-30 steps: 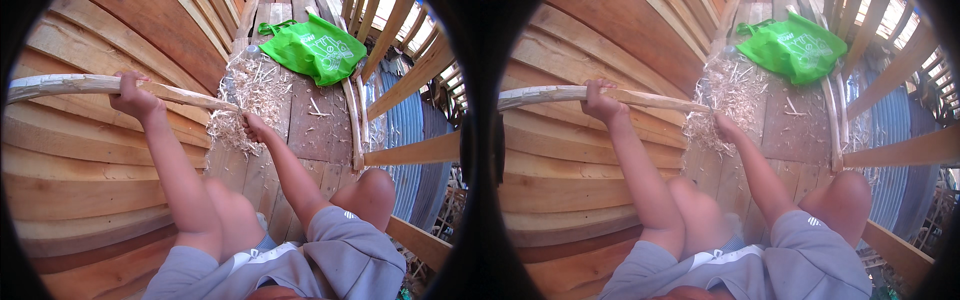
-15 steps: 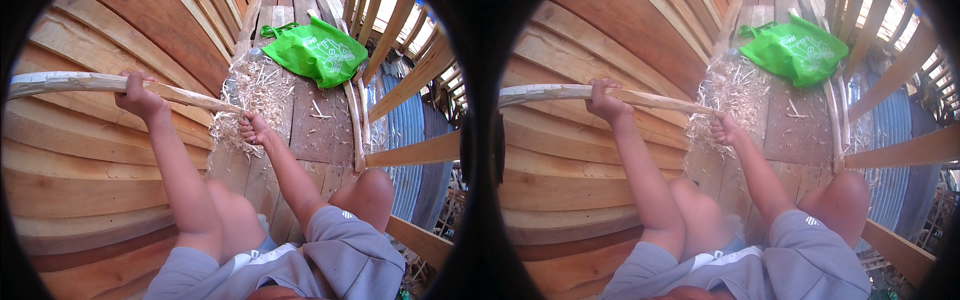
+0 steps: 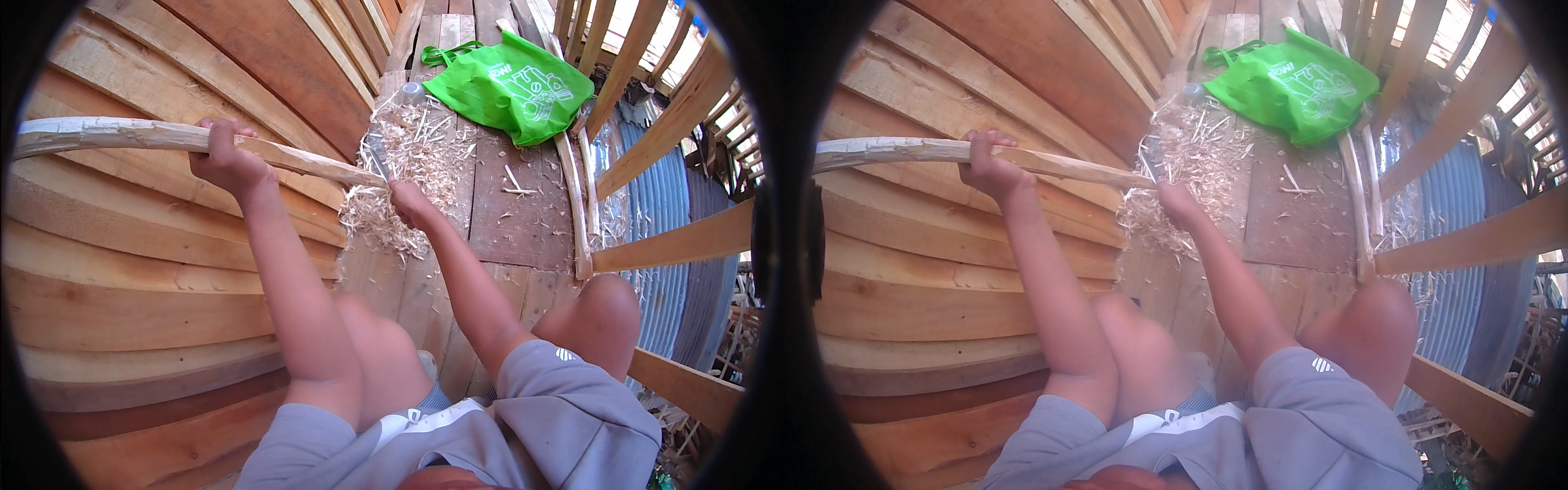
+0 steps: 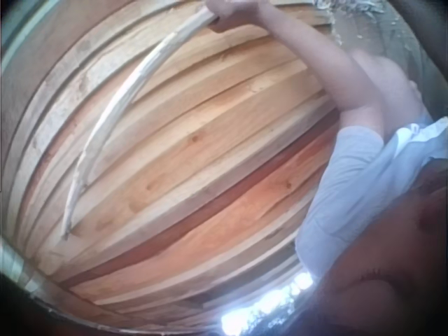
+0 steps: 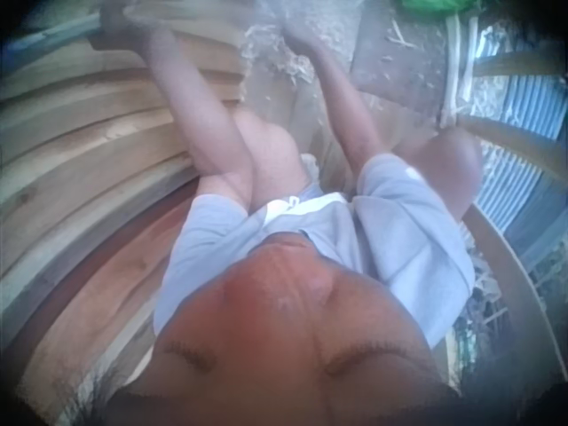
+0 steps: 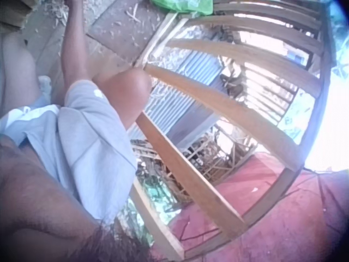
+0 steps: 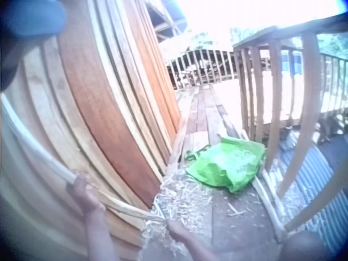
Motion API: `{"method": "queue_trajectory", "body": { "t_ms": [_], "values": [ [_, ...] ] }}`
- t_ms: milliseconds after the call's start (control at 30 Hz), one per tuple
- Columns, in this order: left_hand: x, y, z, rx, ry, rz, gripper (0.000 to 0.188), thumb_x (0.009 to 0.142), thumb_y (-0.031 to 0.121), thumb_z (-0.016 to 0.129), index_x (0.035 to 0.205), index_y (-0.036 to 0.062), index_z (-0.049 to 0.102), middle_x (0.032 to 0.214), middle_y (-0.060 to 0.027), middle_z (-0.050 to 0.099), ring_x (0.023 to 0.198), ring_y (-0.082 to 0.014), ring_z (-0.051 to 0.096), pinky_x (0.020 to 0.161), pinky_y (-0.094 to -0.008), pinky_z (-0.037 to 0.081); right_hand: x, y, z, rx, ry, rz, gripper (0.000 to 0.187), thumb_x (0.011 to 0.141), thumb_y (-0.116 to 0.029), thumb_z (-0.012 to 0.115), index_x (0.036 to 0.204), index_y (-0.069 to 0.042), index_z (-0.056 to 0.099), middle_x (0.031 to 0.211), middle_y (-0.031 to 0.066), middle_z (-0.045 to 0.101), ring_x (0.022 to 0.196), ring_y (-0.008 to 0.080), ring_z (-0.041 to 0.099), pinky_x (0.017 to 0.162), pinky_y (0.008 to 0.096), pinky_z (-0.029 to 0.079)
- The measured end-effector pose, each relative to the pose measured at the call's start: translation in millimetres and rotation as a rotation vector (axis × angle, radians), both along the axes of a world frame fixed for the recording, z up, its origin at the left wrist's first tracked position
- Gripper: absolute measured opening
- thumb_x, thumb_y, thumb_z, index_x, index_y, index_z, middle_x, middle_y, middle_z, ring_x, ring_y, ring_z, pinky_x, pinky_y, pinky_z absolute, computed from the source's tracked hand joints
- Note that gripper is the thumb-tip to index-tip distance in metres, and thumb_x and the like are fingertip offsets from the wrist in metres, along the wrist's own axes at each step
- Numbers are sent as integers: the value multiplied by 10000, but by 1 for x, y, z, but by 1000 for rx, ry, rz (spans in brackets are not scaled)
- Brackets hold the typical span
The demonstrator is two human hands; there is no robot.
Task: The person sits on a wooden floor and uses a knife to shave and shape a long piece of wood held between their legs. They repeatedly scrape the surface to remove shavings, gradually refining the wood's shape.
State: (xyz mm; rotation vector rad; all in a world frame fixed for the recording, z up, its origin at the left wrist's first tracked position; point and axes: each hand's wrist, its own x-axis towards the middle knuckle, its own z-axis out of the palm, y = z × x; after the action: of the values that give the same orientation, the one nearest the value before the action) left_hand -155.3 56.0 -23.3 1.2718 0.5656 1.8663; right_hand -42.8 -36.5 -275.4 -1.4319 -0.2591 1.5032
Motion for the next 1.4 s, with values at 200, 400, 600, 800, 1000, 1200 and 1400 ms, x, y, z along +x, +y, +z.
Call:
{"method": "queue_trajectory", "body": {
  "t_ms": [200, 400, 600, 800, 1000, 1200, 1400],
  "values": [
    [1, -1, -2, -4, 54, 22, 124, 714, 41, 556, 776, 42, 449, 711, -77, 465, 577, -162, 473, 538, -300, 422, -6, -5, 51, 98, -117, 39, 486, 1013, -426, 414, 1020, 20, 609, 626, 4, 458, 472, 131, 403, 426, 350, 308],
    [0, 2, 0, -23, 13, 7, 169, 690, 43, 551, 831, 3, 467, 718, -85, 495, 561, -166, 469, 541, -291, 429, -17, -17, 23, -48, -50, -99, 349, 965, -321, 407, 1040, -35, 594, 610, -8, 392, 469, 126, 358, 418, 354, 262],
    [9, -2, 1, -12, 18, 64, 204, 705, 53, 573, 872, -29, 490, 739, -76, 497, 588, -167, 475, 543, -299, 433, 7, -14, -9, -77, 147, -80, 514, 991, -565, 332, 651, -180, 324, 529, -57, 226, 402, 85, 159, 379, 298, 112],
    [7, -2, 2, -10, 6, 78, 115, 699, 45, 554, 741, 43, 446, 691, -70, 454, 566, -173, 467, 530, -300, 424, -2, -4, 61, 22, 24, 99, 480, 999, -523, 372, 699, -148, 375, 542, -38, 289, 415, 103, 223, 397, 322, 168],
    [5, 5, 1, -30, 14, -13, 119, 698, 52, 546, 729, 58, 431, 684, -74, 454, 565, -162, 458, 527, -297, 415, -2, 0, 25, 13, 29, -47, 450, 1010, -430, 409, 955, -5, 548, 629, 37, 453, 495, 149, 389, 463, 360, 335],
    [5, 4, 1, -30, 19, 90, 108, 697, 74, 559, 707, 48, 454, 680, -66, 457, 568, -168, 466, 541, -311, 419, -2, -7, 28, -35, 55, 17, 415, 1017, -425, 365, 804, -84, 464, 581, -10, 364, 434, 119, 297, 409, 348, 234],
    [6, 0, 4, -51, -8, 134, 110, 696, 72, 564, 685, 52, 456, 685, -61, 459, 568, -163, 467, 566, -288, 403, -18, -9, 84, 149, 169, 77, 513, 1023, -520, 335, 632, -188, 319, 515, -65, 230, 393, 83, 149, 385, 303, 112]
  ]
}}
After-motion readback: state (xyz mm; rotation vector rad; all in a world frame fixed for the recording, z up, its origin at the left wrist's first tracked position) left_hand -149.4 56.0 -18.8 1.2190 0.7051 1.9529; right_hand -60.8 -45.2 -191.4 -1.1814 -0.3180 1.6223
